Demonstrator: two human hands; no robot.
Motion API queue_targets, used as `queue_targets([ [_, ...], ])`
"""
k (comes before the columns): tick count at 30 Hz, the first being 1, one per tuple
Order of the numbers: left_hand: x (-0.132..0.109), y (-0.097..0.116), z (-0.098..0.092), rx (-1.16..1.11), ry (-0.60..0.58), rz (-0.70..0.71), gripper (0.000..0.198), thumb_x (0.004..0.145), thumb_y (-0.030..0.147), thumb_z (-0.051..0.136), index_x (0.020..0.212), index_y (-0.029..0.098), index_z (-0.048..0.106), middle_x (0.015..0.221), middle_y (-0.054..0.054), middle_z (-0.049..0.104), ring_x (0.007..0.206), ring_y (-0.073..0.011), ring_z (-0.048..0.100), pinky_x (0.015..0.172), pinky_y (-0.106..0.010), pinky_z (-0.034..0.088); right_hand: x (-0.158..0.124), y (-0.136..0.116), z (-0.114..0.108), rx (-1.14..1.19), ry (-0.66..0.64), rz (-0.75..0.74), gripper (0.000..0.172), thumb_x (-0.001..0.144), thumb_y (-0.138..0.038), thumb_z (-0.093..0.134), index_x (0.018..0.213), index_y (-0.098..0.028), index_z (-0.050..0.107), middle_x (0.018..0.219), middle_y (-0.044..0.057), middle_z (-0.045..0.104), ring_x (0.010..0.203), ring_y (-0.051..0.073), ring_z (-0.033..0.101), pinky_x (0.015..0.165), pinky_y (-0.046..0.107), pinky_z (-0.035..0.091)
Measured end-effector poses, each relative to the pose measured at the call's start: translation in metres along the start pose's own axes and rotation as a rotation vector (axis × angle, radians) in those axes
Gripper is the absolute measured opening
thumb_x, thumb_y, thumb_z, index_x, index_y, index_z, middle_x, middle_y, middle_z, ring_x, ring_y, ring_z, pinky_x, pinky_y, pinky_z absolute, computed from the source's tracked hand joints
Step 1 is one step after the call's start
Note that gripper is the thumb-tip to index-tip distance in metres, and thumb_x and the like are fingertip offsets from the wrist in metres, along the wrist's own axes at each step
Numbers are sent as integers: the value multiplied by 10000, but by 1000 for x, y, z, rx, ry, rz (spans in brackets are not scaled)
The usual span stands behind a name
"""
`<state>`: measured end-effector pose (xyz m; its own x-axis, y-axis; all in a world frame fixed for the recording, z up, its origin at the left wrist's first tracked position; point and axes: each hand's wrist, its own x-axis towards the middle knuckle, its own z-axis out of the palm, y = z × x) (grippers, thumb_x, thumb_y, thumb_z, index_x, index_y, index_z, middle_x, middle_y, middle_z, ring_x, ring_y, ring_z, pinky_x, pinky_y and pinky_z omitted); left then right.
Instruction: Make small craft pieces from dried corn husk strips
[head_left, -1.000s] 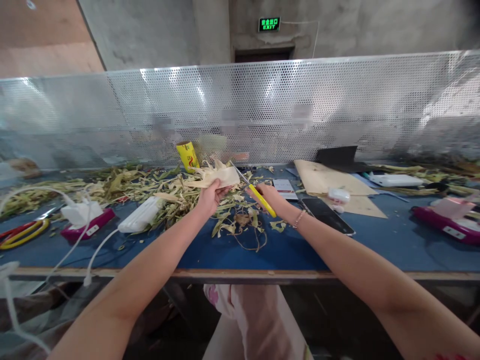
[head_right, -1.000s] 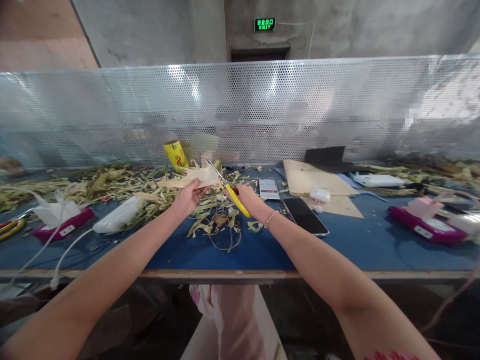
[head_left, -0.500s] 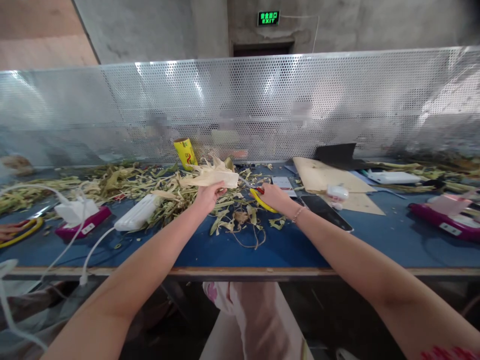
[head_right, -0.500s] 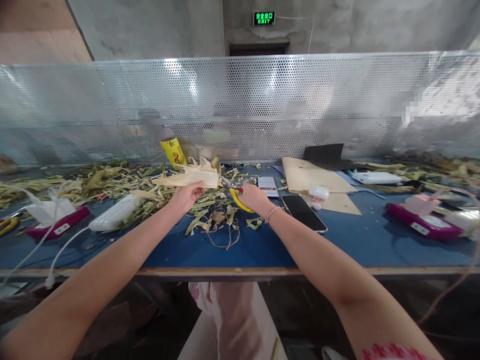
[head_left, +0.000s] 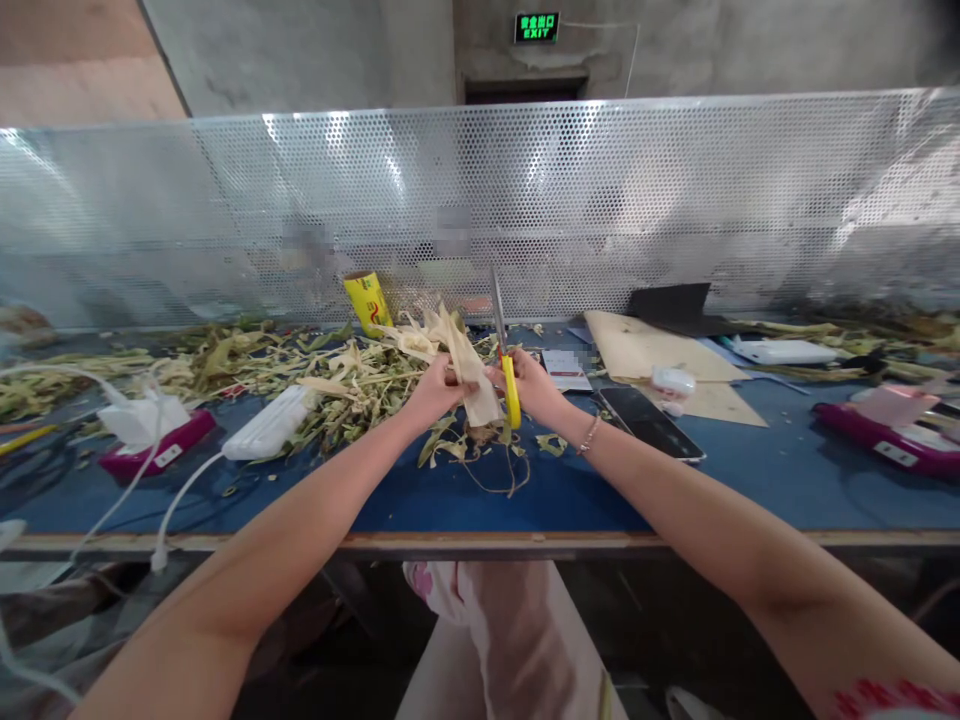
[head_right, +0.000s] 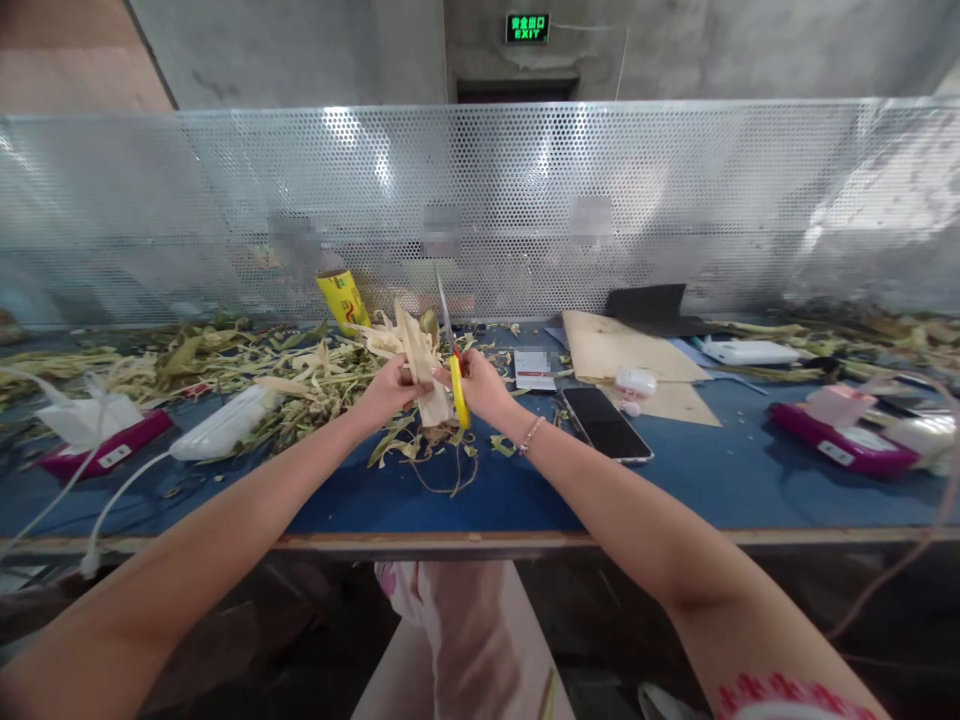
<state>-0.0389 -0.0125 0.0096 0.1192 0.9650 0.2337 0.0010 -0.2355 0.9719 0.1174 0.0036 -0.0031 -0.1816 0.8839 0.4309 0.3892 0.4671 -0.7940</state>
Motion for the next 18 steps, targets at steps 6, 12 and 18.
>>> queue_targets([
  [6, -5, 4, 4, 24, -80, 15, 400, 554, 15, 658, 923, 146, 574, 498, 22, 579, 356, -74, 440, 394, -176, 320, -2, -12, -4, -47, 90, 71, 296, 600, -343, 608, 718, -194, 380, 652, -24, 505, 606, 119, 479, 578, 262, 400],
  [12, -2, 2, 1, 115, -6, 59, 176, 644, 102, 569, 814, 146, 578, 636, -27, 643, 539, -140, 576, 496, -216, 433, 3, -5, -6, -27, 84, 91, 277, 580, -309, 602, 713, -195, 387, 616, -44, 480, 596, 112, 468, 572, 257, 394],
  [18, 4, 1, -5, 294, 151, 154, 152, 662, 202, 575, 792, 131, 608, 702, -32, 648, 652, -139, 587, 603, -223, 439, 4, 1, -3, 99, 94, 90, 312, 552, -301, 639, 702, -198, 385, 600, -56, 468, 600, 106, 472, 559, 245, 404],
])
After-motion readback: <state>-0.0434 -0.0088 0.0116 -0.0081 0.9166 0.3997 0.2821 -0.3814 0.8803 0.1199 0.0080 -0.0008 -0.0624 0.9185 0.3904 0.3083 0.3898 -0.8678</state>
